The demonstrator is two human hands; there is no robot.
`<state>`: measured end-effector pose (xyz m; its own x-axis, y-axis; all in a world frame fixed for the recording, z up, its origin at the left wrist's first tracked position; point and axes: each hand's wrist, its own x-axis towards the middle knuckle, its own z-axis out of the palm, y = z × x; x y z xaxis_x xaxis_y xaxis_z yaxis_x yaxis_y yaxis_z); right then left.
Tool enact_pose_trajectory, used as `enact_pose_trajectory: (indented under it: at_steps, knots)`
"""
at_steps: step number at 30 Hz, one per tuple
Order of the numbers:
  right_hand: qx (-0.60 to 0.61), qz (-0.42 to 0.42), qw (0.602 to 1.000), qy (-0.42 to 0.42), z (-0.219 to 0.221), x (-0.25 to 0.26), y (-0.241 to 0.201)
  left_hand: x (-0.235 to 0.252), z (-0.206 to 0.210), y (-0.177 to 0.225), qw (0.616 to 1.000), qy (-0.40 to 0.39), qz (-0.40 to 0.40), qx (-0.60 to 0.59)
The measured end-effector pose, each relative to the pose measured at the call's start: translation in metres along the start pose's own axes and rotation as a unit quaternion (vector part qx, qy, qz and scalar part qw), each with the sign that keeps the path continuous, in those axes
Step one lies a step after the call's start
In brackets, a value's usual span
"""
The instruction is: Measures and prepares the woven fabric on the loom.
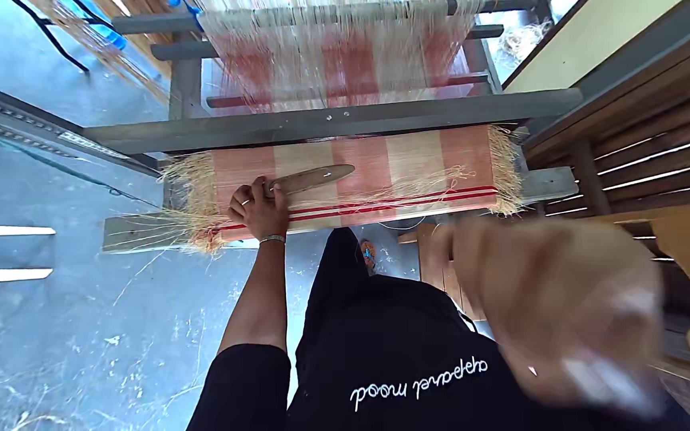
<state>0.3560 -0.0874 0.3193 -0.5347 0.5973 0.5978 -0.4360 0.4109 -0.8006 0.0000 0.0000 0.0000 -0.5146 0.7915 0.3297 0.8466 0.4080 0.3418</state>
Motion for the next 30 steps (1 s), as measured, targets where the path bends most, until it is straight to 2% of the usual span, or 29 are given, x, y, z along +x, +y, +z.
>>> enact_pose_trajectory:
  at_steps: [1, 2, 4, 6, 7, 8, 9, 12, 14, 17, 19, 22, 26, 30]
  knots:
    - [-0.119, 0.008, 0.992, 0.034, -0.021, -0.002, 0.022, 0.0, 0.001, -0.001, 1.0, 0.003, -0.001, 0.002]
    - [-0.249, 0.033, 0.966, 0.055, -0.045, -0.007, 0.05, 0.0, 0.002, -0.001, 1.0, 0.003, -0.001, 0.003]
    - [-0.47, 0.16, 0.867, 0.029, -0.095, -0.031, 0.114, 0.0, 0.003, -0.001, 1.0, 0.003, -0.001, 0.002]
    - [-0.56, 0.349, 0.748, -0.071, -0.13, -0.072, 0.174, 0.001, 0.003, 0.0, 1.0, 0.005, -0.01, 0.004]
    - [-0.578, 0.386, 0.713, -0.095, -0.141, -0.096, 0.201, 0.002, 0.002, 0.0, 1.0, 0.004, -0.021, 0.004]
    - [-0.591, 0.394, 0.696, -0.101, -0.148, -0.12, 0.222, 0.002, 0.002, 0.0, 0.999, 0.003, -0.032, 0.005]
    - [-0.603, 0.383, 0.693, -0.093, -0.153, -0.14, 0.237, 0.002, 0.002, 0.001, 0.999, 0.004, -0.041, 0.005]
    - [-0.602, 0.312, 0.735, -0.008, -0.155, -0.169, 0.255, 0.003, 0.002, 0.003, 0.998, 0.012, -0.059, 0.004]
    - [-0.612, 0.277, 0.741, 0.021, -0.151, -0.169, 0.256, 0.002, 0.002, 0.004, 0.998, 0.013, -0.063, 0.003]
    - [-0.626, 0.287, 0.725, 0.023, -0.148, -0.143, 0.245, 0.003, 0.002, 0.001, 0.999, 0.008, -0.052, -0.004]
    - [-0.616, 0.325, 0.718, -0.006, -0.153, -0.11, 0.23, 0.005, 0.004, -0.001, 0.998, 0.008, -0.06, -0.001]
    - [-0.563, 0.346, 0.749, -0.054, -0.168, -0.037, 0.197, 0.008, 0.005, 0.001, 0.997, 0.007, -0.081, -0.001]
    - [-0.614, 0.192, 0.758, -0.109, -0.172, 0.074, 0.157, 0.006, 0.0, 0.004, 0.997, 0.001, -0.081, -0.006]
    - [-0.652, 0.029, 0.744, -0.145, -0.175, 0.172, 0.165, 0.005, -0.007, 0.011, 0.995, 0.026, -0.082, -0.044]
